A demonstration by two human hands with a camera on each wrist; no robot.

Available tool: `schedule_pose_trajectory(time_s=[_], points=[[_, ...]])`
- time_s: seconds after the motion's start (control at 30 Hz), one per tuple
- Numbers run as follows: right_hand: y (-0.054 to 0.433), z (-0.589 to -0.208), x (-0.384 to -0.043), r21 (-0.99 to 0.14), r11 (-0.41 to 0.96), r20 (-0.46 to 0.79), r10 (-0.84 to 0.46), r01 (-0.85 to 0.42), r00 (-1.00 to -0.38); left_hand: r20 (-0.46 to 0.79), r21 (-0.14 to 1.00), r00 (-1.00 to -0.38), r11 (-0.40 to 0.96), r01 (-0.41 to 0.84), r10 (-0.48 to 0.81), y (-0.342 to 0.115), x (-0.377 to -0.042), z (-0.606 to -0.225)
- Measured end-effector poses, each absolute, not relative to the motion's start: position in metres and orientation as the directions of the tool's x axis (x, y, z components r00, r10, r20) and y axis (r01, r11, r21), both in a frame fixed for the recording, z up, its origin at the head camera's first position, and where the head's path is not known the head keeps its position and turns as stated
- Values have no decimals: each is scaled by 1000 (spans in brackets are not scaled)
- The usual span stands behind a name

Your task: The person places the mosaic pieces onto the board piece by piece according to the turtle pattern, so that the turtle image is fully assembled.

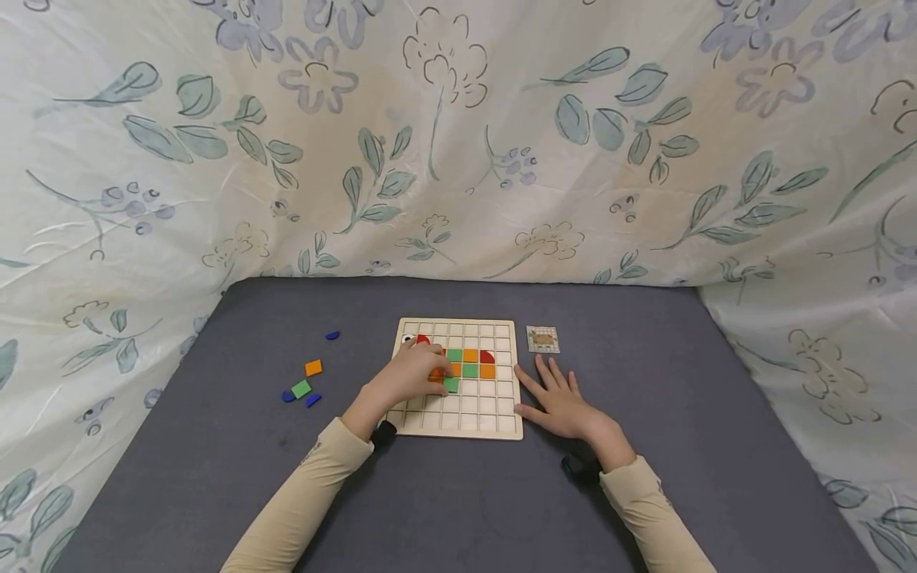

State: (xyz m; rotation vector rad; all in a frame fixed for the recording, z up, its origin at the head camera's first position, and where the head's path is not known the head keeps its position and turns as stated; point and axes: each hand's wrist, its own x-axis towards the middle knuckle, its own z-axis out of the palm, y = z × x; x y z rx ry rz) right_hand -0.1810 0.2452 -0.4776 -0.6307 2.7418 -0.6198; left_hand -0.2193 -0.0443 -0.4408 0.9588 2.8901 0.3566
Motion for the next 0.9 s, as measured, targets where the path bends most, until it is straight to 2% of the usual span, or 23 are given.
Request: schedule_pose_trajectory(time_s=[0.37, 0.63, 0.9], points=[[245, -478, -182, -457, 820, -162, -458, -345, -874, 8, 208, -804, 785, 584, 595, -41, -215, -440], [246, -480, -182, -454, 820, -160, -461, -349, -873, 28, 286, -803, 765, 577, 596, -48, -215, -439], [246, -479, -182, -454, 820, -163, -462, -350, -872, 61, 304, -806, 758, 577, 589, -64, -217, -439]])
